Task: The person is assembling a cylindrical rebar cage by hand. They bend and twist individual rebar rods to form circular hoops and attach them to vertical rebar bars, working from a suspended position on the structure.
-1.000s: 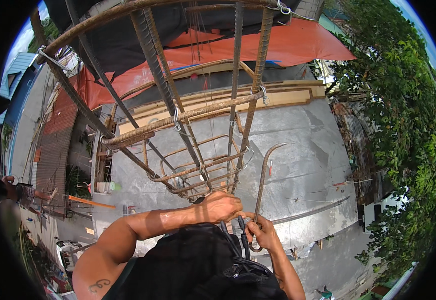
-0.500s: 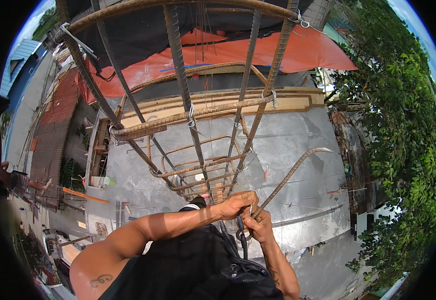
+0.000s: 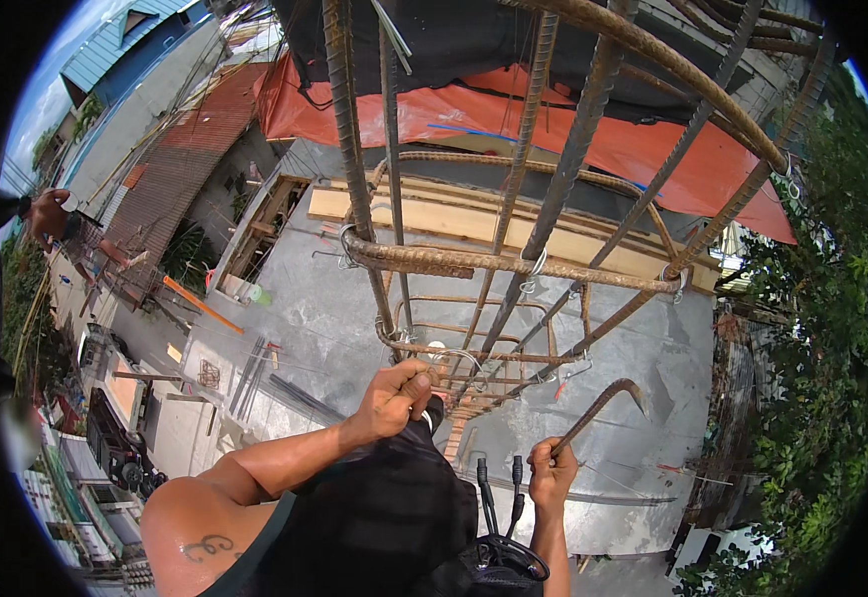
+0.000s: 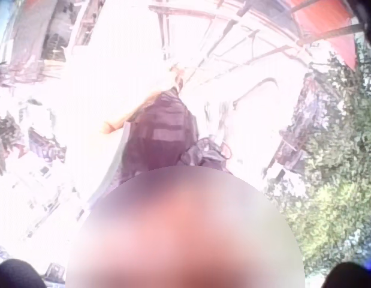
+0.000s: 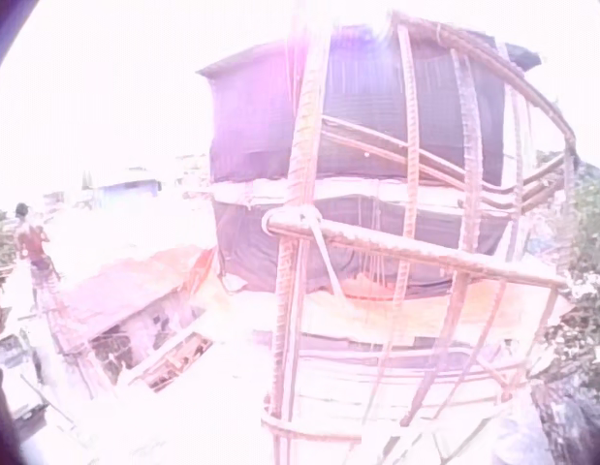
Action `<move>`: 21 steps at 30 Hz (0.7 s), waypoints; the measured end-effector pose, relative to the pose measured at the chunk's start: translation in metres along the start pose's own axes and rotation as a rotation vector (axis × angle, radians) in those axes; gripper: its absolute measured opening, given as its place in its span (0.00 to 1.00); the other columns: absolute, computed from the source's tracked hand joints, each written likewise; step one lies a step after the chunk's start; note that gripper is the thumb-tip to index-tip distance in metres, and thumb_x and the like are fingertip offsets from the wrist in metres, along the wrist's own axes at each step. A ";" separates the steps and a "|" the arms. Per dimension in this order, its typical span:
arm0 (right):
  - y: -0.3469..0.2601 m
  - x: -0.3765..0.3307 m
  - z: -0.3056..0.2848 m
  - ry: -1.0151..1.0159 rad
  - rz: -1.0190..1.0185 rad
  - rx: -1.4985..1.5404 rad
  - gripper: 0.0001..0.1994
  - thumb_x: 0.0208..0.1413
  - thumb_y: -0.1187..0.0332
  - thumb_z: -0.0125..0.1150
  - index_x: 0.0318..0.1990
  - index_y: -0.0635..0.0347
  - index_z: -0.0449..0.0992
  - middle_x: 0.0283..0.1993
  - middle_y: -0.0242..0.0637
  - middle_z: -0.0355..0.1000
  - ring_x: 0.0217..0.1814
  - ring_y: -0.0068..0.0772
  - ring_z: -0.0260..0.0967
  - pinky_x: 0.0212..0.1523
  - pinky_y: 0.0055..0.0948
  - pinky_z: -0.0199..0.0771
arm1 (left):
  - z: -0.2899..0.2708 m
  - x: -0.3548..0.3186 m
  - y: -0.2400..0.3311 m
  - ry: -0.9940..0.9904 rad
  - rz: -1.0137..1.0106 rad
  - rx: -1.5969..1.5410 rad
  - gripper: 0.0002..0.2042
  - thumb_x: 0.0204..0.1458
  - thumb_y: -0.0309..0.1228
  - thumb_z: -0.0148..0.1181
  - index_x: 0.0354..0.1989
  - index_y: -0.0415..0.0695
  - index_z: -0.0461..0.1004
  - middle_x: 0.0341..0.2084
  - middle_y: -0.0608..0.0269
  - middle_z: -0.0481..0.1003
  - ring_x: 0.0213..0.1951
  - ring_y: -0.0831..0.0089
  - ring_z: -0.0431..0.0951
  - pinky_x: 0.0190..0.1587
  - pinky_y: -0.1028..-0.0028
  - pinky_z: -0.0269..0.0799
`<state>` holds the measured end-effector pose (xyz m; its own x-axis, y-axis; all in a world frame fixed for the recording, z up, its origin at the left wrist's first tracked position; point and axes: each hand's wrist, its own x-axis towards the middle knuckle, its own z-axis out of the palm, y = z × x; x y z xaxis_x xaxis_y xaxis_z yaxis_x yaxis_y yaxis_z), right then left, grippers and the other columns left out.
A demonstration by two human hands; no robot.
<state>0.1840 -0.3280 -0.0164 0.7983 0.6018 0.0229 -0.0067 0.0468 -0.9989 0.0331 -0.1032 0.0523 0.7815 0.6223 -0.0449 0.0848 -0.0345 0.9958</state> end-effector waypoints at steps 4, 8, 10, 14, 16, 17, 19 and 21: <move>0.027 -0.024 -0.011 0.027 0.306 -0.196 0.07 0.54 0.70 0.58 0.28 0.59 0.66 0.21 0.24 0.60 0.22 0.15 0.53 0.23 0.20 0.54 | 0.012 0.028 0.005 0.265 0.100 -0.173 0.13 0.63 0.35 0.45 0.37 0.36 0.70 0.15 0.67 0.68 0.19 0.81 0.65 0.23 0.79 0.64; 0.027 -0.034 -0.009 -0.071 0.269 -0.240 0.08 0.53 0.71 0.61 0.29 0.59 0.65 0.22 0.25 0.61 0.24 0.15 0.55 0.24 0.21 0.57 | 0.030 0.083 0.019 0.331 0.202 -0.258 0.13 0.62 0.35 0.48 0.38 0.36 0.72 0.17 0.66 0.69 0.20 0.79 0.68 0.24 0.79 0.66; 0.022 -0.036 -0.005 -0.134 0.313 -0.121 0.10 0.56 0.70 0.60 0.35 0.60 0.63 0.25 0.27 0.64 0.27 0.18 0.63 0.27 0.21 0.66 | 0.032 0.102 0.031 0.327 0.304 -0.242 0.14 0.61 0.36 0.50 0.38 0.36 0.73 0.19 0.63 0.71 0.21 0.78 0.70 0.23 0.79 0.67; 0.015 -0.032 -0.003 -0.173 0.365 0.095 0.12 0.59 0.69 0.56 0.44 0.62 0.60 0.30 0.33 0.67 0.30 0.23 0.69 0.32 0.24 0.74 | 0.044 0.141 0.057 0.190 0.304 -0.222 0.13 0.60 0.36 0.52 0.40 0.36 0.73 0.19 0.63 0.72 0.20 0.79 0.71 0.22 0.79 0.66; 0.014 -0.028 -0.005 -0.154 0.396 0.121 0.14 0.59 0.71 0.56 0.47 0.61 0.59 0.28 0.33 0.65 0.29 0.24 0.68 0.33 0.26 0.71 | 0.056 0.163 0.070 0.084 0.319 -0.221 0.13 0.60 0.36 0.52 0.40 0.36 0.73 0.18 0.64 0.73 0.18 0.80 0.70 0.21 0.79 0.66; 0.013 -0.025 -0.006 -0.152 0.364 0.104 0.17 0.59 0.70 0.56 0.52 0.61 0.58 0.29 0.33 0.64 0.29 0.23 0.67 0.33 0.25 0.71 | 0.062 0.176 0.076 0.129 0.338 -0.137 0.13 0.60 0.36 0.52 0.40 0.37 0.74 0.17 0.64 0.73 0.17 0.80 0.70 0.21 0.79 0.66; 0.010 -0.020 -0.006 -0.155 0.242 -0.036 0.18 0.61 0.69 0.53 0.55 0.65 0.58 0.32 0.36 0.68 0.32 0.26 0.69 0.35 0.28 0.72 | 0.073 0.198 0.089 0.206 0.404 0.051 0.13 0.60 0.36 0.51 0.38 0.37 0.74 0.17 0.65 0.73 0.15 0.80 0.70 0.20 0.79 0.66; 0.003 -0.015 -0.003 -0.136 0.158 -0.118 0.19 0.61 0.68 0.52 0.56 0.66 0.58 0.32 0.36 0.69 0.32 0.26 0.69 0.35 0.28 0.71 | 0.081 0.217 0.104 0.244 0.492 0.198 0.13 0.60 0.35 0.50 0.36 0.37 0.74 0.16 0.64 0.73 0.14 0.80 0.70 0.19 0.79 0.65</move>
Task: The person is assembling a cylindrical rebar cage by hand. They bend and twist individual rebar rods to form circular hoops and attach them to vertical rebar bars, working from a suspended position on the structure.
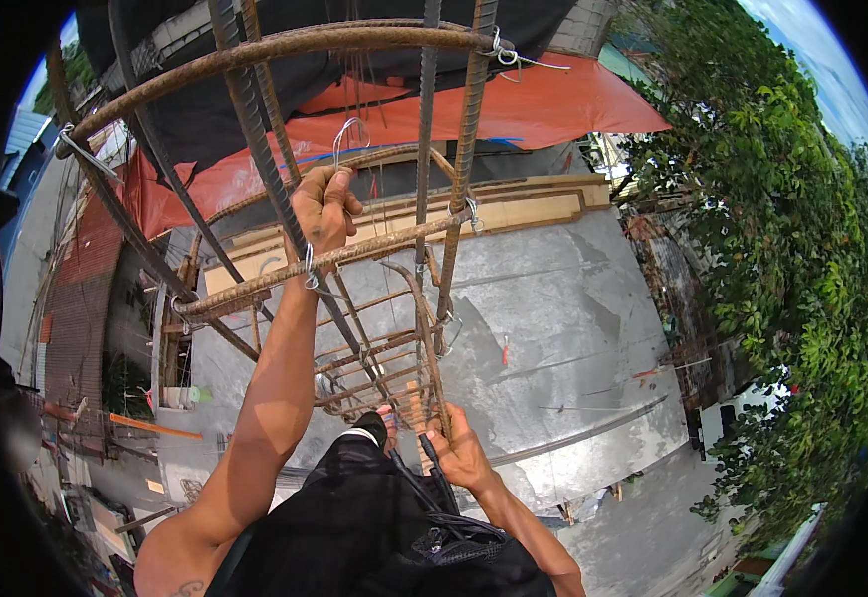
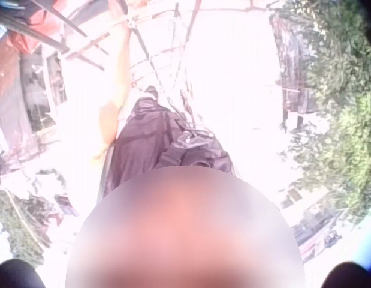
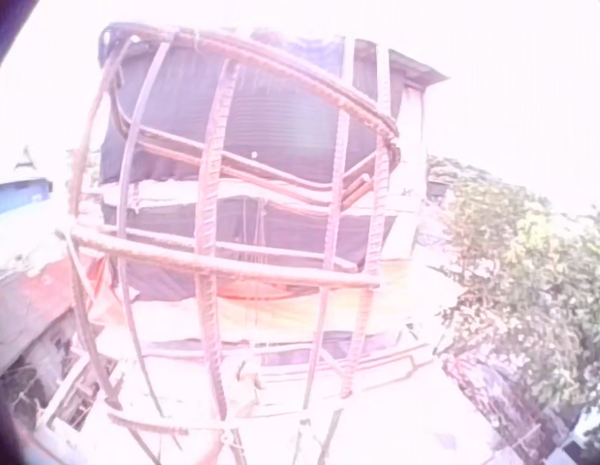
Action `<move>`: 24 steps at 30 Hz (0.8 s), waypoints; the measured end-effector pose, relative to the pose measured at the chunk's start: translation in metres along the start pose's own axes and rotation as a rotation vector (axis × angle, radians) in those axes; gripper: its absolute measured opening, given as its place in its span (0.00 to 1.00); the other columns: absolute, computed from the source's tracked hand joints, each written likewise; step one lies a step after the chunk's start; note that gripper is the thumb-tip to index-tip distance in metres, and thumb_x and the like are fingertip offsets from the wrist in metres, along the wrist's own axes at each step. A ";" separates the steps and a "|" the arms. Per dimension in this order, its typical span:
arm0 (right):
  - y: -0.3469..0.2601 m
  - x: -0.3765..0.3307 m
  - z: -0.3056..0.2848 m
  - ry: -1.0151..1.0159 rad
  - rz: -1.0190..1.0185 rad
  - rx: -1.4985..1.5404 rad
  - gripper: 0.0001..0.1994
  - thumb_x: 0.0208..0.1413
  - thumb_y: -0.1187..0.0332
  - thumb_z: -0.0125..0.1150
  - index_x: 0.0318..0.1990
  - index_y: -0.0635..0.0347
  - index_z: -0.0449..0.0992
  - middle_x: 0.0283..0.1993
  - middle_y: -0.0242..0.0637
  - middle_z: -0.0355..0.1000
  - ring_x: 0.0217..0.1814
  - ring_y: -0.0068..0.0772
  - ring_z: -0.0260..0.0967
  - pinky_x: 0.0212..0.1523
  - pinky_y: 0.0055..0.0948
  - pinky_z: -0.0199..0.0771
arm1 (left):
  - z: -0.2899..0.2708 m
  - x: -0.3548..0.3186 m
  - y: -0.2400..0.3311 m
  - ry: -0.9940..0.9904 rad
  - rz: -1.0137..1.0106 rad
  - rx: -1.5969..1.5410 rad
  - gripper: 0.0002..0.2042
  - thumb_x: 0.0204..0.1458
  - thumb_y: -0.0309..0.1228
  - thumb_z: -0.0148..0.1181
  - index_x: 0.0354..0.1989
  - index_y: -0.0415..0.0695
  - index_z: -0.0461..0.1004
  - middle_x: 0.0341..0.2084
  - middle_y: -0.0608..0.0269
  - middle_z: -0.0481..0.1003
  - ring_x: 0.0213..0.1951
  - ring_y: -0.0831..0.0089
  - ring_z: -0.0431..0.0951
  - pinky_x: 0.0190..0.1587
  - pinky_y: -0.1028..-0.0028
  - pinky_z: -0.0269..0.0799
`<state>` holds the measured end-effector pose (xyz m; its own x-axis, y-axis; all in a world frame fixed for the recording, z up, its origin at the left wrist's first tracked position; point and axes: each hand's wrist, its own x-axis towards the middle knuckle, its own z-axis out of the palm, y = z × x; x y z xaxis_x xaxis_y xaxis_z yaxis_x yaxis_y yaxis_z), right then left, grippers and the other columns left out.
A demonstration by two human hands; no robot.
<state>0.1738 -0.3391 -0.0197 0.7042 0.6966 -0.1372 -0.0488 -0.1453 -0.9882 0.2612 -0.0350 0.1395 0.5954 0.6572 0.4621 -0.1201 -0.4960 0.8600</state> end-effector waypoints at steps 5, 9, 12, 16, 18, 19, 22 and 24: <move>-0.035 0.002 0.007 0.137 -0.040 -0.135 0.18 0.62 0.67 0.51 0.55 0.66 0.58 0.32 0.35 0.66 0.32 0.25 0.66 0.35 0.26 0.67 | 0.020 0.032 0.029 -0.117 0.103 0.348 0.14 0.61 0.34 0.47 0.31 0.36 0.73 0.12 0.60 0.72 0.12 0.76 0.69 0.19 0.73 0.65; -0.053 0.015 0.009 0.264 -0.133 -0.236 0.17 0.62 0.69 0.50 0.55 0.67 0.59 0.33 0.38 0.67 0.32 0.30 0.66 0.36 0.29 0.67 | 0.024 0.041 0.046 -0.393 -0.175 0.175 0.14 0.58 0.32 0.47 0.29 0.35 0.74 0.11 0.53 0.73 0.15 0.65 0.75 0.24 0.66 0.69; -0.058 0.030 0.011 0.282 -0.189 -0.243 0.16 0.60 0.72 0.49 0.54 0.67 0.59 0.34 0.43 0.67 0.33 0.36 0.67 0.36 0.33 0.68 | 0.027 0.049 0.051 -0.501 -0.143 0.271 0.16 0.56 0.31 0.47 0.22 0.34 0.74 0.09 0.53 0.72 0.12 0.66 0.73 0.23 0.67 0.70; -0.068 0.046 0.018 0.306 -0.219 -0.220 0.15 0.60 0.72 0.48 0.52 0.68 0.59 0.34 0.44 0.67 0.34 0.35 0.67 0.36 0.33 0.68 | 0.032 0.063 0.051 -0.551 0.020 0.647 0.14 0.50 0.32 0.48 0.21 0.33 0.74 0.14 0.47 0.72 0.20 0.59 0.75 0.28 0.63 0.70; -0.075 0.050 0.019 0.310 -0.276 -0.228 0.15 0.60 0.72 0.48 0.52 0.69 0.59 0.33 0.44 0.66 0.33 0.35 0.66 0.36 0.33 0.68 | 0.033 0.071 0.051 -0.556 0.083 0.802 0.13 0.45 0.32 0.48 0.22 0.34 0.74 0.18 0.43 0.71 0.25 0.52 0.74 0.34 0.60 0.69; -0.079 0.051 0.019 0.318 -0.272 -0.237 0.15 0.60 0.72 0.48 0.52 0.69 0.59 0.33 0.44 0.66 0.33 0.35 0.66 0.36 0.33 0.68 | 0.033 0.074 0.050 -0.574 0.069 0.786 0.13 0.45 0.32 0.49 0.23 0.34 0.75 0.21 0.42 0.72 0.28 0.50 0.75 0.36 0.59 0.70; -0.086 0.049 0.016 0.300 -0.256 -0.224 0.15 0.60 0.72 0.48 0.52 0.69 0.59 0.34 0.44 0.67 0.33 0.35 0.66 0.36 0.33 0.68 | 0.030 0.080 0.049 -0.620 0.010 0.781 0.13 0.46 0.32 0.50 0.25 0.34 0.76 0.28 0.41 0.75 0.35 0.47 0.76 0.41 0.57 0.72; -0.089 0.048 0.016 0.290 -0.237 -0.208 0.14 0.60 0.72 0.48 0.52 0.69 0.59 0.34 0.45 0.67 0.33 0.35 0.67 0.35 0.33 0.68 | 0.026 0.079 0.047 -0.578 0.047 0.788 0.13 0.46 0.32 0.49 0.24 0.34 0.76 0.28 0.40 0.75 0.35 0.47 0.76 0.42 0.57 0.71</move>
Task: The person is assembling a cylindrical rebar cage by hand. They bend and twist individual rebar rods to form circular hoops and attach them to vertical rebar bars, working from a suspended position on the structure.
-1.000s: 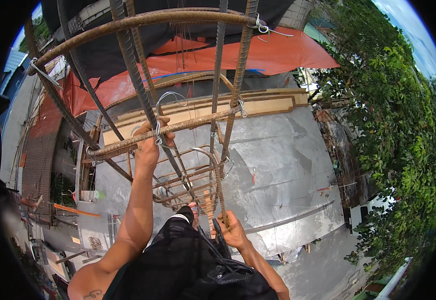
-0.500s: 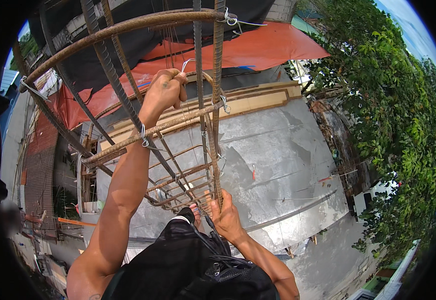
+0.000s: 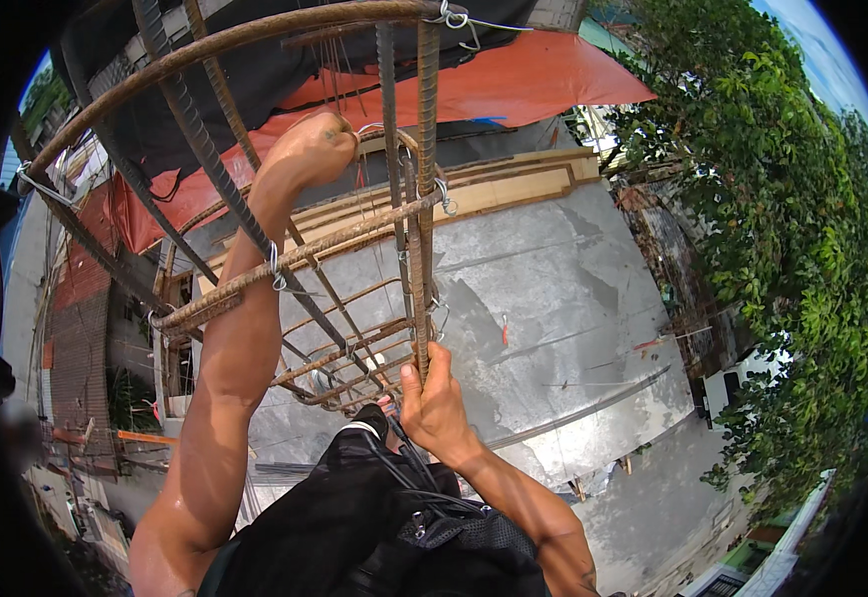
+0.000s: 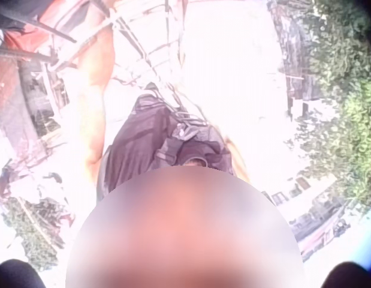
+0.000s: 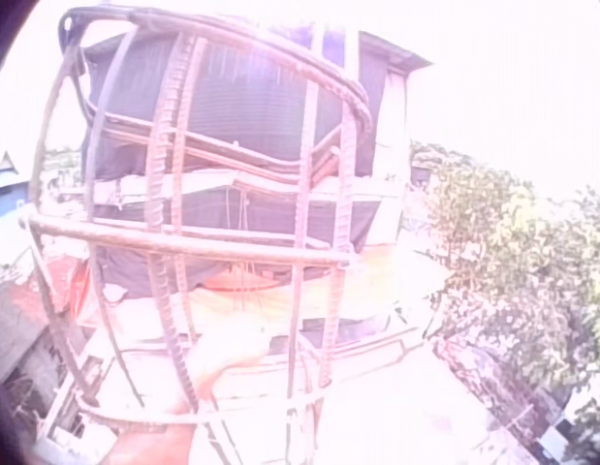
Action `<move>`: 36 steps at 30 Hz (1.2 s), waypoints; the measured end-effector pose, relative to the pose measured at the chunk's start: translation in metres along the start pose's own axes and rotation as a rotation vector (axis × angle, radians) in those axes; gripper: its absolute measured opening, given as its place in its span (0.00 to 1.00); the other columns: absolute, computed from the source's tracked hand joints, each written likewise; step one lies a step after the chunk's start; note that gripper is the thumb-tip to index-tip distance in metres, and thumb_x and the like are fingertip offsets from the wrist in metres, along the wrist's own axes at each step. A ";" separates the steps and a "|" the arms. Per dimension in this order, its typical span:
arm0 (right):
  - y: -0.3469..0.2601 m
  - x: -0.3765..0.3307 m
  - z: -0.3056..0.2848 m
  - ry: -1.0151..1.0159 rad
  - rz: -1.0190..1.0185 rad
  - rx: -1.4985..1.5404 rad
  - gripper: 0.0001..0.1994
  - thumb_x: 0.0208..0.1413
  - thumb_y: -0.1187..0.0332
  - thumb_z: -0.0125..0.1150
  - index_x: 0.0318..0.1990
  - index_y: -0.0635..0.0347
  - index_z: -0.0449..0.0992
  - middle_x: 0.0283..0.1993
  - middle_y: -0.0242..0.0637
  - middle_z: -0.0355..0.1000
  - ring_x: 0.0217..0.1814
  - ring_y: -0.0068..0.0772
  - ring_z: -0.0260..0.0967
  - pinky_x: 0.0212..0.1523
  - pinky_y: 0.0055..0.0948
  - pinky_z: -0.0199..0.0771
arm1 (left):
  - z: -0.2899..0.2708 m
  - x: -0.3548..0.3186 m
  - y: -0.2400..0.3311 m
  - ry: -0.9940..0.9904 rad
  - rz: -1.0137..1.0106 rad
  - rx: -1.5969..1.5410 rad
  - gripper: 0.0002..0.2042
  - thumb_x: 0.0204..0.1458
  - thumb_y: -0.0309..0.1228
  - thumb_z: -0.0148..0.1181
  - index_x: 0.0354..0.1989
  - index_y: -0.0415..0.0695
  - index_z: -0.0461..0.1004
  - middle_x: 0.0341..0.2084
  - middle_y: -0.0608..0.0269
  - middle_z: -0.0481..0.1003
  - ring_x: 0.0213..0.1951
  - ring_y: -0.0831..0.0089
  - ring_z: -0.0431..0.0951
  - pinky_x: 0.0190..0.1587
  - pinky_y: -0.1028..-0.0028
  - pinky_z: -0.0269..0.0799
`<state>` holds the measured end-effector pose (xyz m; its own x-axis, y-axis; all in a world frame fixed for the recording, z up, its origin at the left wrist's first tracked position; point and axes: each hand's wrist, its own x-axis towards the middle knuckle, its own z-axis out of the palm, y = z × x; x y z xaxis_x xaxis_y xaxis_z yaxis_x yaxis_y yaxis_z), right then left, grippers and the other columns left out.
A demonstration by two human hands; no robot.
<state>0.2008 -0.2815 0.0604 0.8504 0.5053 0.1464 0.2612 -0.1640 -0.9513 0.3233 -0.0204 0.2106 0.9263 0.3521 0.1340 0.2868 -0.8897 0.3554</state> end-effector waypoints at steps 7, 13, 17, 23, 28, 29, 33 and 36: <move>-0.024 0.007 -0.010 -0.038 0.098 -0.171 0.15 0.60 0.70 0.48 0.51 0.68 0.59 0.31 0.53 0.70 0.31 0.52 0.71 0.33 0.43 0.68 | 0.004 0.000 -0.006 0.040 0.087 -0.021 0.11 0.42 0.30 0.48 0.23 0.33 0.72 0.21 0.36 0.68 0.26 0.46 0.70 0.33 0.58 0.67; -0.080 0.019 -0.066 -0.210 0.115 -0.606 0.13 0.58 0.72 0.50 0.47 0.71 0.60 0.25 0.57 0.70 0.27 0.65 0.68 0.28 0.51 0.66 | 0.004 -0.003 -0.002 0.020 0.051 0.025 0.12 0.45 0.31 0.49 0.26 0.34 0.74 0.23 0.37 0.70 0.27 0.48 0.72 0.35 0.59 0.68; -0.093 0.013 -0.074 -0.184 0.023 -0.709 0.14 0.57 0.73 0.50 0.48 0.72 0.60 0.26 0.56 0.71 0.25 0.61 0.69 0.27 0.49 0.69 | 0.010 -0.006 0.004 0.078 0.020 -0.086 0.12 0.45 0.31 0.50 0.24 0.36 0.76 0.23 0.41 0.73 0.31 0.49 0.76 0.38 0.59 0.71; -0.035 -0.011 -0.036 -0.213 0.436 0.502 0.13 0.64 0.63 0.46 0.48 0.64 0.62 0.24 0.40 0.71 0.21 0.34 0.70 0.25 0.30 0.71 | 0.017 -0.010 -0.008 0.169 0.068 -0.006 0.11 0.44 0.31 0.50 0.21 0.37 0.76 0.23 0.44 0.75 0.33 0.49 0.77 0.39 0.58 0.72; 0.018 -0.009 0.005 -0.443 0.386 1.339 0.14 0.66 0.55 0.39 0.44 0.56 0.62 0.19 0.36 0.63 0.14 0.33 0.62 0.22 0.30 0.64 | 0.010 -0.008 -0.010 0.137 -0.017 0.077 0.12 0.46 0.33 0.51 0.27 0.39 0.78 0.29 0.46 0.76 0.36 0.50 0.77 0.43 0.60 0.71; 0.022 -0.008 0.013 -0.462 0.326 1.471 0.15 0.66 0.54 0.38 0.44 0.55 0.62 0.18 0.34 0.62 0.13 0.33 0.60 0.21 0.31 0.62 | 0.007 -0.008 -0.007 0.100 -0.061 0.106 0.13 0.48 0.35 0.51 0.30 0.39 0.79 0.35 0.47 0.76 0.40 0.51 0.76 0.46 0.62 0.70; 0.025 -0.001 0.022 -0.442 0.395 1.695 0.15 0.67 0.53 0.34 0.42 0.52 0.63 0.17 0.30 0.60 0.11 0.28 0.57 0.19 0.31 0.58 | -0.003 -0.010 0.002 0.033 -0.062 0.146 0.13 0.47 0.33 0.49 0.32 0.39 0.79 0.36 0.46 0.76 0.41 0.52 0.76 0.47 0.63 0.70; 0.020 0.004 0.019 -0.441 0.438 1.817 0.16 0.68 0.54 0.31 0.43 0.53 0.64 0.19 0.30 0.60 0.13 0.26 0.58 0.20 0.28 0.60 | -0.008 -0.008 0.004 0.062 0.014 0.135 0.13 0.44 0.31 0.48 0.28 0.36 0.77 0.30 0.43 0.75 0.36 0.50 0.77 0.42 0.61 0.71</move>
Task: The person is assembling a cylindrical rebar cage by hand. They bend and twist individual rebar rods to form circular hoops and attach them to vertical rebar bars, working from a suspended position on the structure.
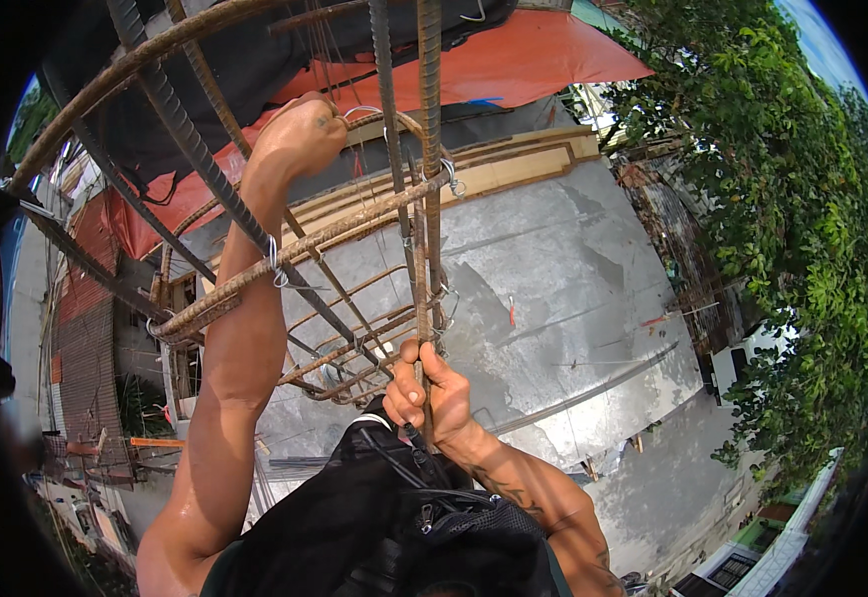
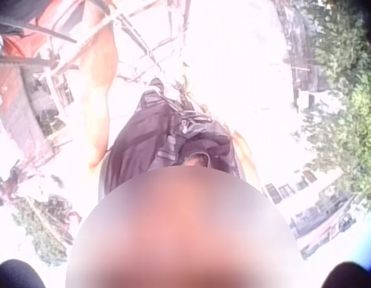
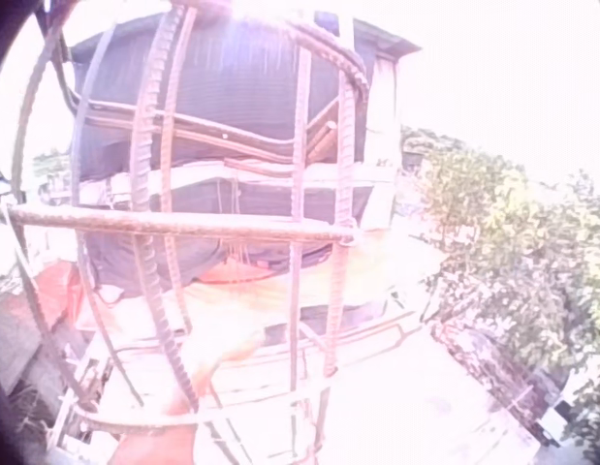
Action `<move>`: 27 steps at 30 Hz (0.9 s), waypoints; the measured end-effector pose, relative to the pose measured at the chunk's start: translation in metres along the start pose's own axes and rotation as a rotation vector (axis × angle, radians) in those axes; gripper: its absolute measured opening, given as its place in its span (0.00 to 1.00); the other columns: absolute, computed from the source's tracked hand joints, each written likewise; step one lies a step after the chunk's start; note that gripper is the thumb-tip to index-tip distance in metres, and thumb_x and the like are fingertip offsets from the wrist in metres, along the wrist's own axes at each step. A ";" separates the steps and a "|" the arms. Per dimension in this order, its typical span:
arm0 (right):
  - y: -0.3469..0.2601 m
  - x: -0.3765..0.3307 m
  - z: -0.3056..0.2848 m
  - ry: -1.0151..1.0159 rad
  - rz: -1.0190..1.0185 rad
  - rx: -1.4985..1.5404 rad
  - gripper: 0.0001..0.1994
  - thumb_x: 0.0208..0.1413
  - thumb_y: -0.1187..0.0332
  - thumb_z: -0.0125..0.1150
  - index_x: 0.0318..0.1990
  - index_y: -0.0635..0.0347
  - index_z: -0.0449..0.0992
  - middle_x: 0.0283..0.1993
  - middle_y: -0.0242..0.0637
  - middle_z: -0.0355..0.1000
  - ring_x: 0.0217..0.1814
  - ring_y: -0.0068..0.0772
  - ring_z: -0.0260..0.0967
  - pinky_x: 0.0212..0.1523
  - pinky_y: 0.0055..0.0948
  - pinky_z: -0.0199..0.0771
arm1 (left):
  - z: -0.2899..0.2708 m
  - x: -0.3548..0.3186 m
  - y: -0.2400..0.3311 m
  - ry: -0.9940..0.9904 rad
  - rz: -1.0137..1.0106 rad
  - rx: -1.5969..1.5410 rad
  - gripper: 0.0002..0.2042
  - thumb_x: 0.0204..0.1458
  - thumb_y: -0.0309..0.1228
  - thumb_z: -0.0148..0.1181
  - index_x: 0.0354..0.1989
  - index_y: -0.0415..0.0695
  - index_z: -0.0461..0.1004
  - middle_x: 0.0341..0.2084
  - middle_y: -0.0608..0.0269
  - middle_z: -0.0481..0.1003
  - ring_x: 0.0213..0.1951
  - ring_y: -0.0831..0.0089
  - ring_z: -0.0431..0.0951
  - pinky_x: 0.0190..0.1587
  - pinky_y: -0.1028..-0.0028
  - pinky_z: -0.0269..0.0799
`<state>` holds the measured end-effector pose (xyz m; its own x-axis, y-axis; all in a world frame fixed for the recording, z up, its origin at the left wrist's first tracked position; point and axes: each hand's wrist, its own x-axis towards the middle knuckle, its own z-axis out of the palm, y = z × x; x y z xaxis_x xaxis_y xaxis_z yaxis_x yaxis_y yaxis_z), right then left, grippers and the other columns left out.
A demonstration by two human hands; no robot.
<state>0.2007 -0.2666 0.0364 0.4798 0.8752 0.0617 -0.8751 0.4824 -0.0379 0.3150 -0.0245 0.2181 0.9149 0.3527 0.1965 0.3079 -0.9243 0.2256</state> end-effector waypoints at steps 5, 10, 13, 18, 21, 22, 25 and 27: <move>-0.004 0.001 0.006 -0.005 0.005 0.058 0.16 0.68 0.55 0.31 0.43 0.54 0.64 0.20 0.30 0.59 0.14 0.25 0.58 0.19 0.28 0.61 | 0.005 0.004 0.005 0.006 0.032 -0.061 0.12 0.43 0.30 0.47 0.23 0.33 0.74 0.23 0.40 0.72 0.27 0.48 0.74 0.35 0.59 0.70; -0.008 0.003 0.005 -0.001 0.022 0.082 0.16 0.68 0.55 0.30 0.43 0.54 0.64 0.19 0.30 0.59 0.14 0.26 0.58 0.19 0.28 0.62 | 0.009 0.007 0.011 -0.122 -0.071 -0.005 0.14 0.48 0.34 0.48 0.28 0.37 0.78 0.30 0.46 0.76 0.38 0.51 0.77 0.49 0.62 0.69; -0.009 0.005 0.005 -0.075 0.036 0.120 0.17 0.68 0.55 0.30 0.42 0.54 0.64 0.19 0.31 0.58 0.14 0.27 0.58 0.19 0.29 0.62 | 0.010 0.005 0.004 -0.086 -0.057 -0.056 0.13 0.47 0.33 0.49 0.27 0.36 0.77 0.27 0.43 0.75 0.34 0.50 0.76 0.44 0.61 0.70; -0.010 0.003 0.001 -0.137 0.060 0.113 0.15 0.68 0.56 0.33 0.42 0.55 0.63 0.18 0.32 0.58 0.13 0.28 0.59 0.17 0.28 0.60 | 0.020 0.009 -0.010 -0.022 -0.009 -0.102 0.11 0.44 0.29 0.48 0.27 0.35 0.76 0.23 0.41 0.73 0.27 0.51 0.75 0.34 0.61 0.71; -0.015 0.002 -0.006 -0.163 0.045 0.060 0.12 0.67 0.58 0.35 0.42 0.56 0.62 0.18 0.31 0.58 0.12 0.27 0.59 0.16 0.27 0.58 | 0.023 0.013 -0.015 -0.060 0.101 -0.084 0.10 0.45 0.24 0.46 0.26 0.34 0.77 0.21 0.47 0.74 0.24 0.58 0.75 0.30 0.65 0.70; -0.017 0.002 -0.009 -0.200 0.057 0.059 0.12 0.67 0.59 0.36 0.42 0.56 0.61 0.18 0.31 0.58 0.12 0.27 0.59 0.16 0.27 0.57 | 0.025 0.012 -0.016 -0.049 0.196 -0.064 0.10 0.45 0.23 0.47 0.26 0.34 0.77 0.21 0.49 0.74 0.23 0.61 0.75 0.29 0.66 0.70; -0.025 0.006 -0.021 -0.260 0.078 0.011 0.10 0.67 0.59 0.40 0.42 0.55 0.59 0.16 0.26 0.61 0.11 0.23 0.62 0.19 0.25 0.53 | 0.028 0.006 -0.020 -0.035 0.358 -0.117 0.09 0.44 0.22 0.48 0.24 0.33 0.77 0.20 0.54 0.74 0.21 0.69 0.73 0.26 0.70 0.68; -0.027 0.011 -0.028 -0.312 0.087 0.020 0.09 0.66 0.60 0.41 0.42 0.55 0.60 0.16 0.26 0.61 0.11 0.23 0.62 0.19 0.25 0.53 | 0.030 0.004 -0.019 -0.053 0.288 -0.318 0.09 0.44 0.22 0.49 0.24 0.33 0.76 0.19 0.55 0.74 0.21 0.71 0.73 0.25 0.71 0.68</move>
<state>0.2315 -0.2689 0.0105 0.3634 0.8583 0.3622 -0.9144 0.4030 -0.0375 0.3210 -0.0099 0.1861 0.9665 0.0713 0.2467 -0.0500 -0.8901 0.4530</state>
